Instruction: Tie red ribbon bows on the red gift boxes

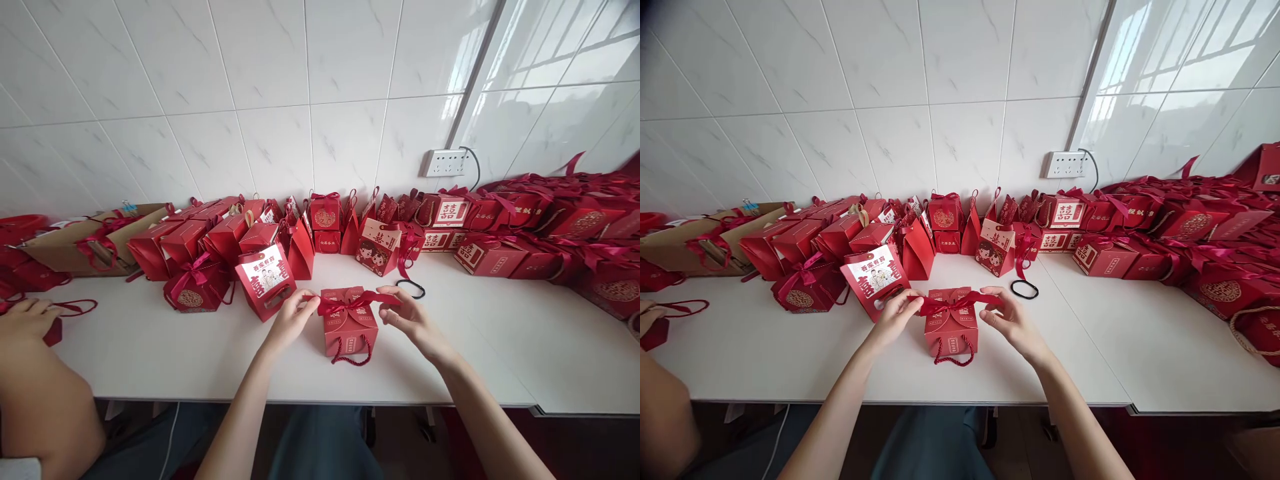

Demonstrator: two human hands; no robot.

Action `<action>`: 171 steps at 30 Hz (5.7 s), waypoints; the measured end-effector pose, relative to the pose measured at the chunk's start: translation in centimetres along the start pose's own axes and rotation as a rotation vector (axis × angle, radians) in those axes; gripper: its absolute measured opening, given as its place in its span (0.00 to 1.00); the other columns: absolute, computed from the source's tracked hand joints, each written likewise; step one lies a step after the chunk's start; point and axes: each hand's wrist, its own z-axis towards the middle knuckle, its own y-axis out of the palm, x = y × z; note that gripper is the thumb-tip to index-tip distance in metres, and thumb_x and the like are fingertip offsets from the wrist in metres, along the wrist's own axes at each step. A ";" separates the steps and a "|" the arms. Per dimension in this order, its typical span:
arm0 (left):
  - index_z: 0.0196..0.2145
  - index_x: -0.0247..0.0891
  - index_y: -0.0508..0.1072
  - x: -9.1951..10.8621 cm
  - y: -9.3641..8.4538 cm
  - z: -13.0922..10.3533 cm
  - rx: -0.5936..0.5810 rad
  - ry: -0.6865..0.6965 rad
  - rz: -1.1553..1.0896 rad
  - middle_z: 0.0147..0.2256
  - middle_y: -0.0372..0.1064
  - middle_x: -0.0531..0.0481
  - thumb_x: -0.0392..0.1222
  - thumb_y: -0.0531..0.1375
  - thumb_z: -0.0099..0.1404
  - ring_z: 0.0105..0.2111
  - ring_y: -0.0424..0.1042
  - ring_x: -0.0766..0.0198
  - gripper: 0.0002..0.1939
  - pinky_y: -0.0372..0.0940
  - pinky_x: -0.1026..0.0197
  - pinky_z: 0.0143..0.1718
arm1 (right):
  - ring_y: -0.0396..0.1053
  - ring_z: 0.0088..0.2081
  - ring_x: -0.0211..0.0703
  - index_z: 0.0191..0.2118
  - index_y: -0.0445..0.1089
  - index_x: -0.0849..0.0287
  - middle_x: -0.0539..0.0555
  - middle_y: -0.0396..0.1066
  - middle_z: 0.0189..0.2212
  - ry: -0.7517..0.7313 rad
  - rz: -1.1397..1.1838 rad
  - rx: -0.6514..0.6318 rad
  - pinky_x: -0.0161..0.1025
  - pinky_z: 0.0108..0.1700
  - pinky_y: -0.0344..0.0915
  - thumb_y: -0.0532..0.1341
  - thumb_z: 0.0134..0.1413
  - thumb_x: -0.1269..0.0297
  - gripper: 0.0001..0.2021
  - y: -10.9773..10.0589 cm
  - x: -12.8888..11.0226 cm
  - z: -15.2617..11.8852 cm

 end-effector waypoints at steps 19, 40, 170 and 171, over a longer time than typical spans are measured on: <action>0.25 0.37 0.67 2.5 0.1 5.4 -0.220 0.080 0.087 0.25 0.63 0.56 0.52 0.59 0.59 0.28 0.63 0.66 0.15 0.59 0.64 0.34 | 0.70 0.37 0.44 0.45 0.69 0.54 0.55 0.71 0.41 -0.100 -0.772 -0.286 0.40 0.38 0.68 0.63 0.52 0.57 0.14 -2.6 -4.2 1.8; 0.25 0.36 0.66 2.0 0.4 6.6 -0.249 0.098 -0.004 0.24 0.59 0.54 0.48 0.59 0.60 0.26 0.61 0.68 0.13 0.60 0.66 0.29 | 0.62 0.22 0.34 0.25 0.66 0.61 0.49 0.67 0.21 0.169 -0.084 -0.182 0.33 0.24 0.58 0.63 0.48 0.45 0.21 1.7 0.2 7.7; 0.29 0.34 0.72 -0.3 2.3 6.6 -0.374 -0.086 -0.125 0.28 0.67 0.53 0.42 0.60 0.60 0.30 0.65 0.68 0.08 0.58 0.64 0.32 | 0.61 0.18 0.33 0.26 0.65 0.59 0.48 0.66 0.19 0.297 0.031 -0.087 0.30 0.19 0.57 0.69 0.42 0.48 0.19 2.0 1.3 6.3; 0.29 0.35 0.72 -0.3 2.3 6.6 -0.373 -0.088 -0.123 0.28 0.67 0.53 0.42 0.60 0.60 0.30 0.65 0.68 0.08 0.58 0.64 0.32 | 0.61 0.18 0.33 0.26 0.65 0.59 0.49 0.66 0.19 0.294 0.022 -0.086 0.31 0.19 0.57 0.69 0.42 0.48 0.19 2.0 1.3 6.3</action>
